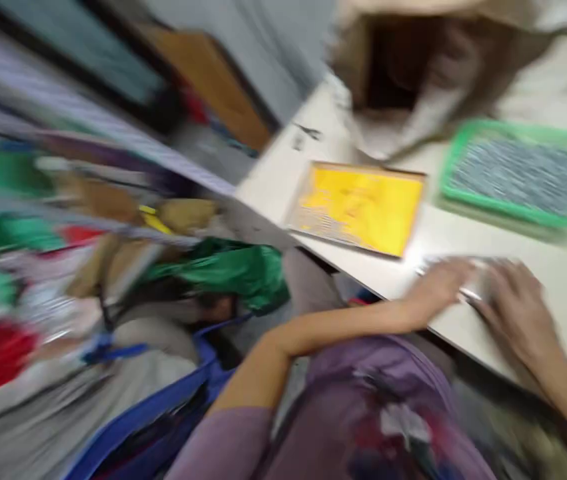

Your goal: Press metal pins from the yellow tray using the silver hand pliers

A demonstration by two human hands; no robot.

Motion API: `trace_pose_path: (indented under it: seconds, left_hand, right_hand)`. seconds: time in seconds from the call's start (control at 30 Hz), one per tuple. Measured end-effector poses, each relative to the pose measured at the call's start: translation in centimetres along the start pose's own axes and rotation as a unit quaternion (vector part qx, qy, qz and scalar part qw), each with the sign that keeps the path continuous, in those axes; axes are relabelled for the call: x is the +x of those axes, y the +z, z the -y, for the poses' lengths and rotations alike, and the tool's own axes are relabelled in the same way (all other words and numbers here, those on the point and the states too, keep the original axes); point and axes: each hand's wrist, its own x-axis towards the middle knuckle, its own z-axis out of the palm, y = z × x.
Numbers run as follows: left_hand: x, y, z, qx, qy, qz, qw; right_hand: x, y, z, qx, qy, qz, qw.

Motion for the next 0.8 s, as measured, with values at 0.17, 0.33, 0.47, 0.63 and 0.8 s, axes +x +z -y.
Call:
trace_pose_path:
  seconds: [0.17,0.33,0.47,0.63,0.8]
  left_hand:
    - [-5.7,3.0,1.7,-0.035,0.059,-0.2,0.977]
    - [-7.4,2.8,4.5,0.012,0.072,-0.251,0.965]
    - [-7.6,2.1,4.2,0.043,0.099,-0.265,0.958]
    - [-6.5,-2.1,6.7,0.144,-0.002,-0.298,0.943]
    - [-3.8,-7.3,9.7,0.219,-0.182,-0.166,0.944]
  right_hand:
    - [-6.6,-4.4,1.6,-0.085,0.042,0.02,0.995]
    - [-4.0,-2.6,1.7,-0.104,-0.078,0.137,0.982]
    - [-2.4,-0.8,1.8,-0.126,-0.159,0.17,0.964]
    - [-1.2,1.3,0.7,-0.081,-0.173,0.162,0.968]
    - [0.3,-0.2,0.0,0.055,-0.11,0.075,0.99]
